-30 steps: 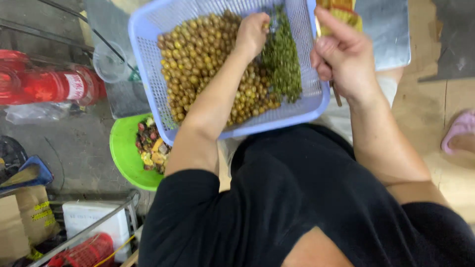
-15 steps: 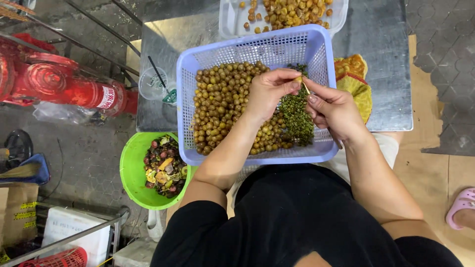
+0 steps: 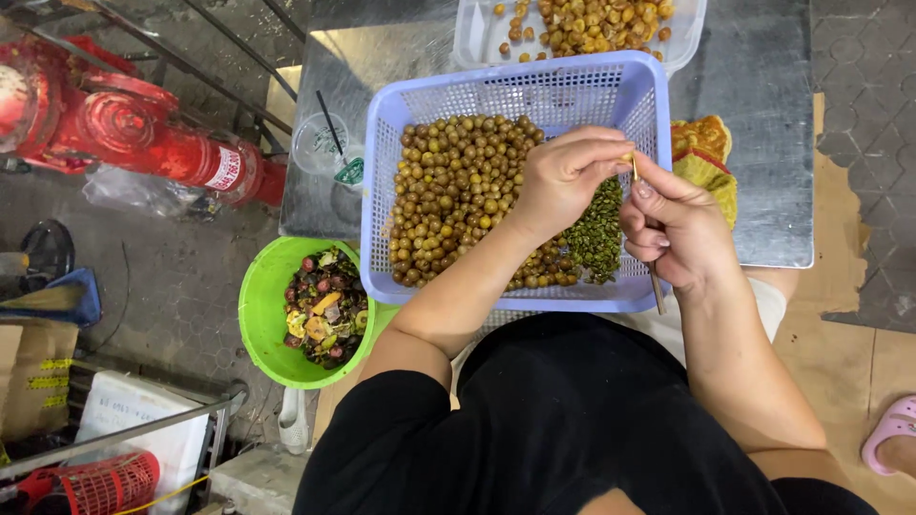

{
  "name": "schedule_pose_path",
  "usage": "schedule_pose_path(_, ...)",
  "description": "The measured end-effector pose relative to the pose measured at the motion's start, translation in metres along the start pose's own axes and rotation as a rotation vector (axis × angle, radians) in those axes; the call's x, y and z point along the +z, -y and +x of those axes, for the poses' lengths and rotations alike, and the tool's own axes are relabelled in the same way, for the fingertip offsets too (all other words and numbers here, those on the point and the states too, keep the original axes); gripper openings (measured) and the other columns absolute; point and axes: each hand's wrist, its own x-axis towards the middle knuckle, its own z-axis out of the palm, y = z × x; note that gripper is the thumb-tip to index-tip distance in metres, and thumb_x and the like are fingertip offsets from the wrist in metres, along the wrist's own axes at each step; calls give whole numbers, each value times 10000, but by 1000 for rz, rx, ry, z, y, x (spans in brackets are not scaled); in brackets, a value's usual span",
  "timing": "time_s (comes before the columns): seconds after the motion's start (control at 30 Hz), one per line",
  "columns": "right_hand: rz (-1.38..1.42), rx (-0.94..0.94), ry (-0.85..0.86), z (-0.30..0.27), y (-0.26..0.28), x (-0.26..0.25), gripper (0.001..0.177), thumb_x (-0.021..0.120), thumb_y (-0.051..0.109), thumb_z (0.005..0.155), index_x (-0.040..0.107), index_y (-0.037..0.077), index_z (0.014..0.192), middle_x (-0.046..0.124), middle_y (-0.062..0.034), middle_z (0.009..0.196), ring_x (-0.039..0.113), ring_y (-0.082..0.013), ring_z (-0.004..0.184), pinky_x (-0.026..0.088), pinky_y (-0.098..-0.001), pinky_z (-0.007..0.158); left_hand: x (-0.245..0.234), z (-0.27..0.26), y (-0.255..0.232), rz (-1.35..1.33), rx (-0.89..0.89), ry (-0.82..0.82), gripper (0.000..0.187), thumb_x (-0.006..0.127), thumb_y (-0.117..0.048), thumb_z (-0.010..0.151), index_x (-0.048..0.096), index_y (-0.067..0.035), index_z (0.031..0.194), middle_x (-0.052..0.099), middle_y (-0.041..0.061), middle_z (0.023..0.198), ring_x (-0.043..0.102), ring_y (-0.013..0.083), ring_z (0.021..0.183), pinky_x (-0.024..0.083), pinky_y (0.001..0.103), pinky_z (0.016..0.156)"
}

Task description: Peeling and pitting small round fruits from a basket into containers using a small wooden stick.

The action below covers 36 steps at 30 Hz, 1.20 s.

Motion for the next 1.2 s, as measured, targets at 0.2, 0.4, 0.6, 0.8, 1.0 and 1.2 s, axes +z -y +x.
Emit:
schedule_pose_path(0.2, -94, -102, -27, -11, 1, 19, 376, 570, 61, 1063, 653, 149, 1419, 563, -75, 733, 410, -104, 526, 291, -227, 434, 1, 6, -2, 16, 49, -13, 211, 811, 9, 874, 762, -54, 1069, 755, 70, 1098, 756, 156, 928, 643, 243, 829)
schedule_pose_path(0.4, -278, -189, 20, -19, 4, 12, 394, 564, 53, 1088, 625, 146, 1467, 539, -55, 764, 391, -108, 558, 295, -245, 471, 0, -4, 8, -547, -274, -11, 151, 750, 26, 953, 760, -11, 1099, 751, 116, 1099, 742, 185, 948, 658, 308, 834)
schedule_pose_path(0.6, -151, -207, 268, -24, 4, 15, 494, 536, 79, 1135, 483, 167, 1618, 524, -40, 752, 380, -90, 600, 305, -235, 519, -2, -8, 13, -883, -356, -145, 170, 755, 3, 967, 743, 19, 1136, 762, 154, 1065, 722, 218, 863, 616, 348, 788)
schedule_pose_path(0.8, -381, -299, 311, -24, 7, 34, 613, 567, 46, 1089, 365, 184, 1651, 555, -28, 768, 405, -62, 594, 328, -212, 514, -7, -14, 9, -983, -393, -135, 161, 754, -45, 1004, 727, 21, 1149, 737, 118, 984, 676, 190, 814, 546, 319, 706)
schedule_pose_path(1.0, -520, -370, 246, -15, 6, 32, 564, 600, 20, 1075, 440, 118, 1607, 609, -40, 865, 464, -80, 650, 355, -214, 537, -10, -18, 6, -1053, -468, -126, 155, 756, -30, 995, 726, 18, 1140, 742, 133, 1013, 687, 205, 829, 546, 321, 711)
schedule_pose_path(1.2, -312, -365, 220, -12, 5, 19, 459, 587, 27, 1135, 510, 80, 1584, 614, -46, 778, 442, -45, 565, 343, -183, 507, -18, -14, -2, -1112, -493, -69, 190, 722, -14, 1008, 719, 26, 1193, 748, 171, 1106, 719, 232, 936, 597, 345, 851)
